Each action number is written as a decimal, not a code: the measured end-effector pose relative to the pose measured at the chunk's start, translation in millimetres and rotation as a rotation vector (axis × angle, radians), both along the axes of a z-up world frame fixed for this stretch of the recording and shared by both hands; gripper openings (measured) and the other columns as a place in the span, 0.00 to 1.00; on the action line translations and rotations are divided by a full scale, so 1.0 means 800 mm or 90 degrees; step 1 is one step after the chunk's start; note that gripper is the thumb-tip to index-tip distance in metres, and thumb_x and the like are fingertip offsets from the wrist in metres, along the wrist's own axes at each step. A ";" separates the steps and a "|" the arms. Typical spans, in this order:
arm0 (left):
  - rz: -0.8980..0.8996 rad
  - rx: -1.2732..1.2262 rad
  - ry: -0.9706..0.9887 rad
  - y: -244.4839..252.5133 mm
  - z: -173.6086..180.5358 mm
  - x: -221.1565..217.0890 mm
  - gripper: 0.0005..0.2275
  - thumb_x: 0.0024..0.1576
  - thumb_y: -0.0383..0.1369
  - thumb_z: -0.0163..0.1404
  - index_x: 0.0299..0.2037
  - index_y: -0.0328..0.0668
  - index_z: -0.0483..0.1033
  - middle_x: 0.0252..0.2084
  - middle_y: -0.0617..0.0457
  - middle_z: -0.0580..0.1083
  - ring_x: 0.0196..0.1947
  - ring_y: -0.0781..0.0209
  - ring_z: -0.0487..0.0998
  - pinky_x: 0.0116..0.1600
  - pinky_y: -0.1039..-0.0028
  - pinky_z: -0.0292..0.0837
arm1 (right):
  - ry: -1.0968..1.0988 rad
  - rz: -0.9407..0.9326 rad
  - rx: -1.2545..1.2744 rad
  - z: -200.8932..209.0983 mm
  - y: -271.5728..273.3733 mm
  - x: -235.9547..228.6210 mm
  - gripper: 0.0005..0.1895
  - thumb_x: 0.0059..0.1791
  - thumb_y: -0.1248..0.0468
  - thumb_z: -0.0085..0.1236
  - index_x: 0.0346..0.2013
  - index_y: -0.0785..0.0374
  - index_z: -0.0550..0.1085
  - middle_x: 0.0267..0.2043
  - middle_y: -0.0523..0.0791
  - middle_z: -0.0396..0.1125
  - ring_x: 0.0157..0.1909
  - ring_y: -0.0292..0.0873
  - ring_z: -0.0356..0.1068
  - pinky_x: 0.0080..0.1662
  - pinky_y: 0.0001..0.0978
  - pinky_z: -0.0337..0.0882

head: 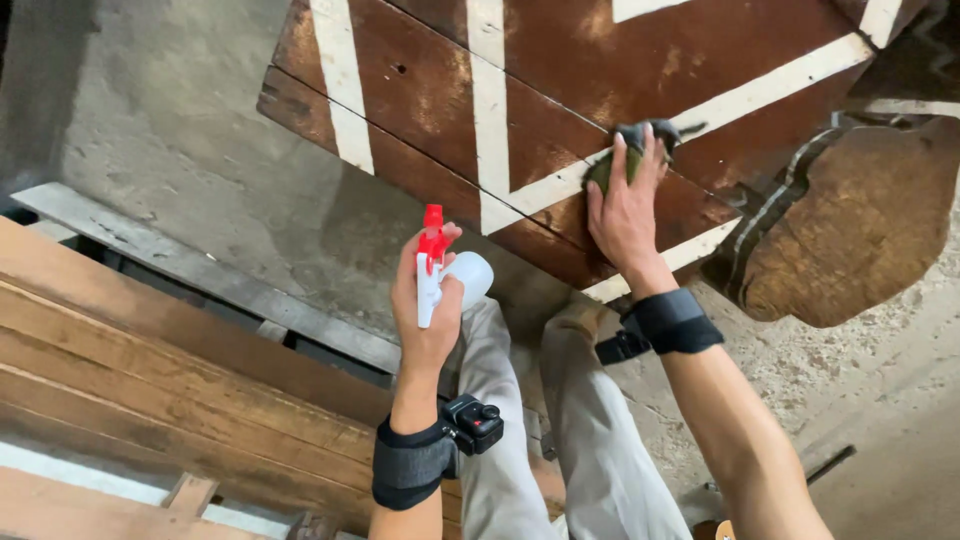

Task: The person sprays a liquid from a white spray bottle onto a patterned wooden table and wipes it with a cloth. They then move to a wooden bench against a wall and continue spraying and wiping the surface. The person works methodically across the furniture surfaces.

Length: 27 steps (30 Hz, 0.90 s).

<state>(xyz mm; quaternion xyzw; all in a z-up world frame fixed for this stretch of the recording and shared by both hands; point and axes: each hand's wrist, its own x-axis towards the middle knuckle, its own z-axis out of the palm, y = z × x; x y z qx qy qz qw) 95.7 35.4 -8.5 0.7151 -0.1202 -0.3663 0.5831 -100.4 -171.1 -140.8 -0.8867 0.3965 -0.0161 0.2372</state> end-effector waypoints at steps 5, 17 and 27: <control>0.017 0.016 -0.014 0.040 -0.009 0.072 0.23 0.55 0.18 0.41 0.63 0.33 0.67 0.60 0.45 0.75 0.61 0.55 0.76 0.65 0.65 0.72 | -0.010 0.065 -0.006 -0.020 0.000 0.167 0.38 0.57 0.62 0.55 0.77 0.69 0.49 0.79 0.67 0.30 0.78 0.76 0.31 0.74 0.70 0.38; 0.084 0.043 -0.049 0.099 -0.009 0.174 0.23 0.54 0.18 0.43 0.62 0.32 0.68 0.59 0.45 0.76 0.59 0.56 0.77 0.64 0.68 0.72 | -0.063 0.248 -0.053 -0.044 0.012 0.445 0.37 0.60 0.57 0.54 0.78 0.66 0.50 0.77 0.67 0.37 0.78 0.73 0.34 0.74 0.65 0.39; 0.111 -0.039 -0.162 0.004 0.036 0.112 0.22 0.56 0.17 0.40 0.63 0.30 0.66 0.62 0.41 0.74 0.63 0.53 0.77 0.68 0.66 0.72 | -0.031 0.271 0.001 -0.015 -0.066 0.390 0.33 0.61 0.55 0.50 0.78 0.62 0.53 0.77 0.61 0.42 0.79 0.66 0.40 0.75 0.62 0.39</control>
